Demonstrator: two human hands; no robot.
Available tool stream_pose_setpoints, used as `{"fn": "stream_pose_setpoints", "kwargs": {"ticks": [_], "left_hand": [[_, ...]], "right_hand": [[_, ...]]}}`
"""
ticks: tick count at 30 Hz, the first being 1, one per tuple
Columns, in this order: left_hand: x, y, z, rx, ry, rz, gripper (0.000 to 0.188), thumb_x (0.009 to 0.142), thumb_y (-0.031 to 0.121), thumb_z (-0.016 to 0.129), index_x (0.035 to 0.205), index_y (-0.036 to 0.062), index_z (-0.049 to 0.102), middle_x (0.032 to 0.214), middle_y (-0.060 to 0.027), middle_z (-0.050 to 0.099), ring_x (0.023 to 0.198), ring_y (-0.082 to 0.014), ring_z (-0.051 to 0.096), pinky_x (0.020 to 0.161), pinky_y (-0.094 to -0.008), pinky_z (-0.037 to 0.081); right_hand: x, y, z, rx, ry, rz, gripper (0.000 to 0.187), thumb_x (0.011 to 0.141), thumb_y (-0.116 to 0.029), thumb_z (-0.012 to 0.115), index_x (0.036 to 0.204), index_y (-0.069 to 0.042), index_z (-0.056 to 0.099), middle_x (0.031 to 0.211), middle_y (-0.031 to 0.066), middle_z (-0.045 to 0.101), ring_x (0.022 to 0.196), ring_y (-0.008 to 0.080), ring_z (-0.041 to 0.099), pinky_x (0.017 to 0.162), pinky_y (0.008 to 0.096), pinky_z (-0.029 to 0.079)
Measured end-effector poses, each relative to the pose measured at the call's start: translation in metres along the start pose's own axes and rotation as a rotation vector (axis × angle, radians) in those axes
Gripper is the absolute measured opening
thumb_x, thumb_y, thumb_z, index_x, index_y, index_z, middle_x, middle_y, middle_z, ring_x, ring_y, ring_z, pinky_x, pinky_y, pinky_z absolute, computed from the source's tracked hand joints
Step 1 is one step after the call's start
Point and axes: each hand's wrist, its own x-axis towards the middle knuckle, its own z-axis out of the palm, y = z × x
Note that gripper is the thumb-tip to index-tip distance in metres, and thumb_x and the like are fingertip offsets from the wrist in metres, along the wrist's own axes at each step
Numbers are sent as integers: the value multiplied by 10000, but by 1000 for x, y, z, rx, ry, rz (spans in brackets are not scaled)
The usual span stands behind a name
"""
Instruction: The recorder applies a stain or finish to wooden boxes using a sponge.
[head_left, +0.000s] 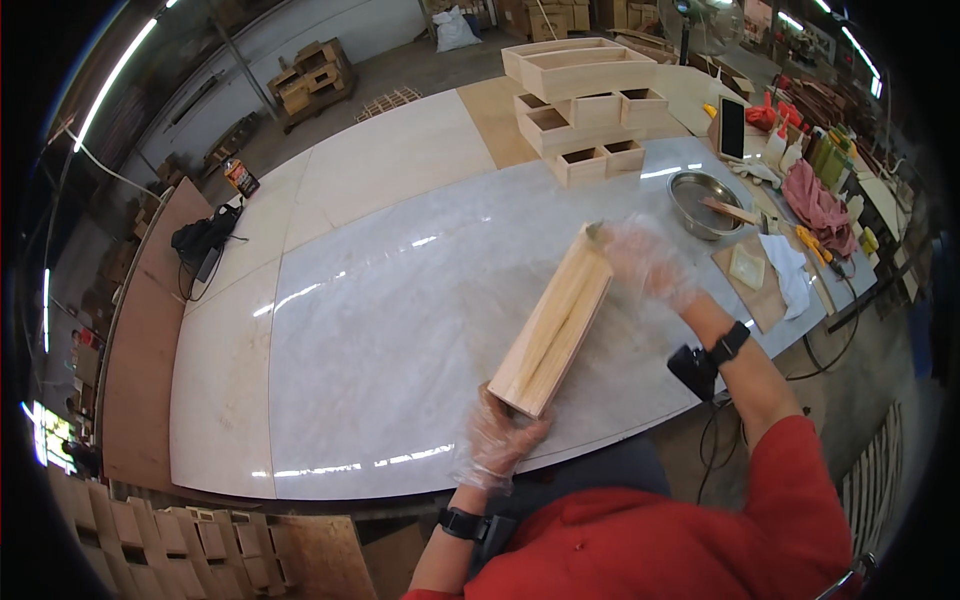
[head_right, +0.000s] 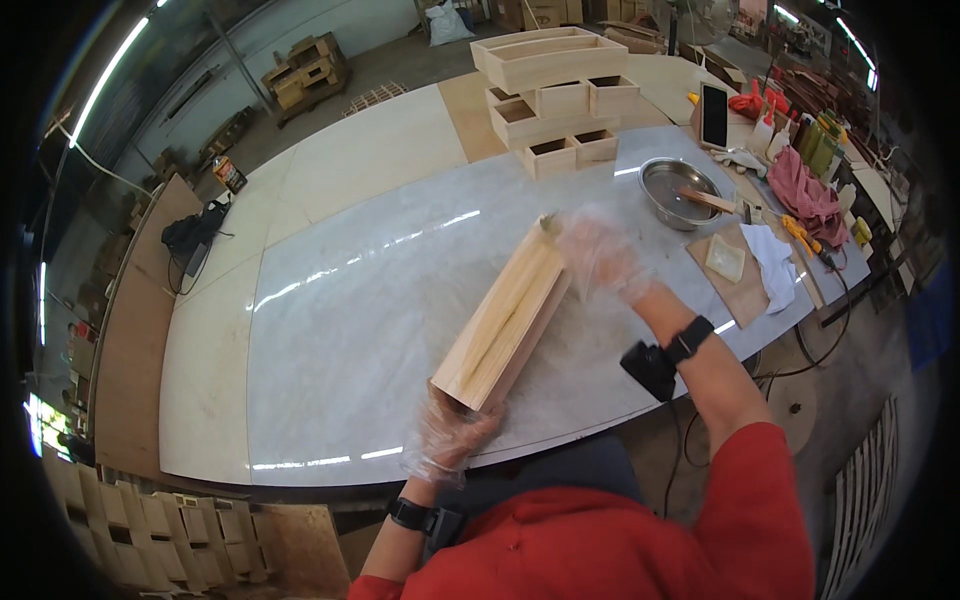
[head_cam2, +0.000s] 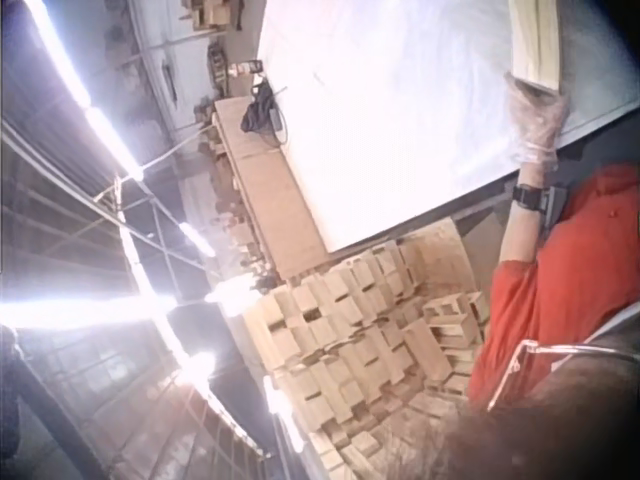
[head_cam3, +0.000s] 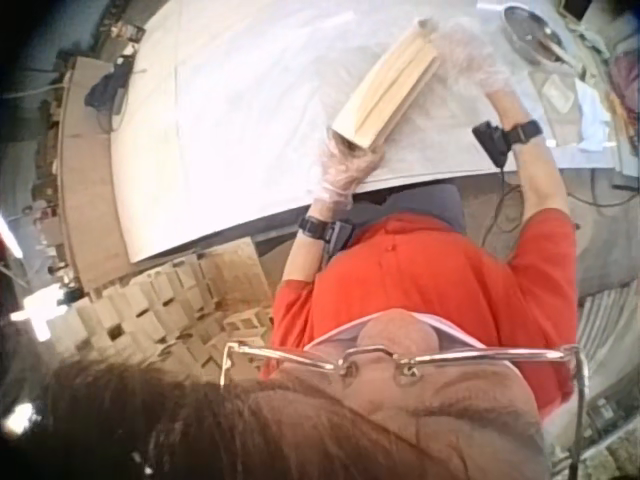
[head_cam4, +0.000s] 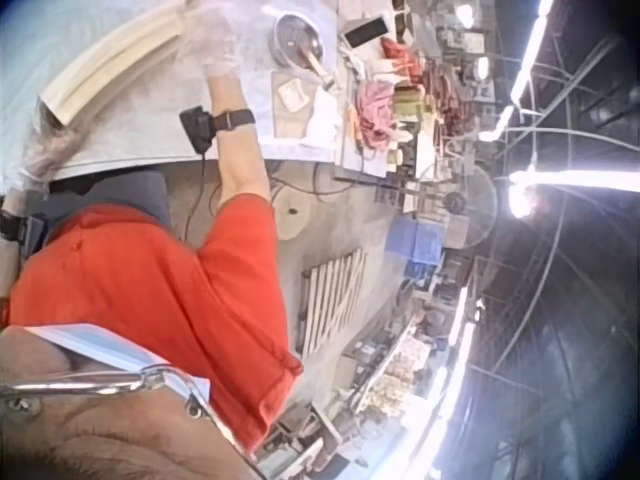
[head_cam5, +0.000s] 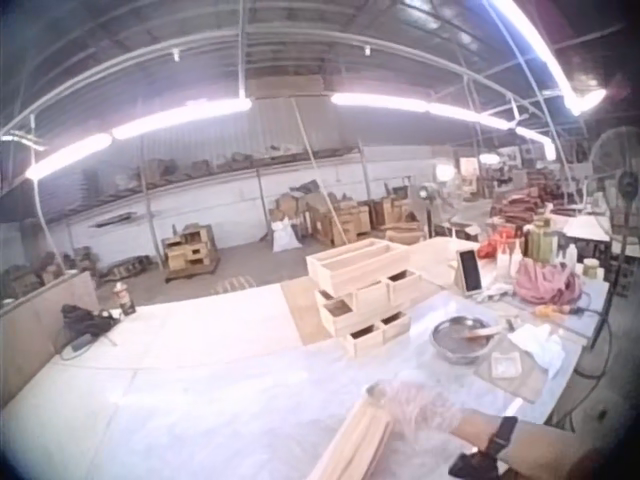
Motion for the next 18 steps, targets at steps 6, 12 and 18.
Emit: {"fn": "stream_pose_setpoints", "kwargs": {"ticks": [6, 12, 18], "left_hand": [[-4, -22, -6, 21, 62, 16, 689, 694, 301, 834, 1152, -22, 432, 977, -156, 640, 876, -243, 657, 765, -345, 519], [2, 14, 2, 134, 11, -54, 683, 686, 301, 839, 1135, -22, 439, 994, -157, 631, 906, -247, 650, 784, -346, 513], [-6, 3, -3, 16, 88, -81, 697, 666, 286, 859, 1129, -25, 441, 1045, -156, 621, 978, -208, 618, 839, -336, 493]], "right_hand": [[4, -149, -33, 55, -102, -271, 360, 837, -123, 563, 1186, -46, 603, 1009, 104, 673, 886, 278, 665, 718, 358, 546], [-2, 35, 30, 8, 463, -346, 298, 843, -135, 581, 1129, -58, 617, 968, 104, 668, 856, 293, 657, 703, 398, 535], [11, -127, -24, 67, -156, -282, 392, 870, -164, 514, 1250, -69, 543, 942, 142, 618, 908, 278, 612, 812, 396, 506]]}}
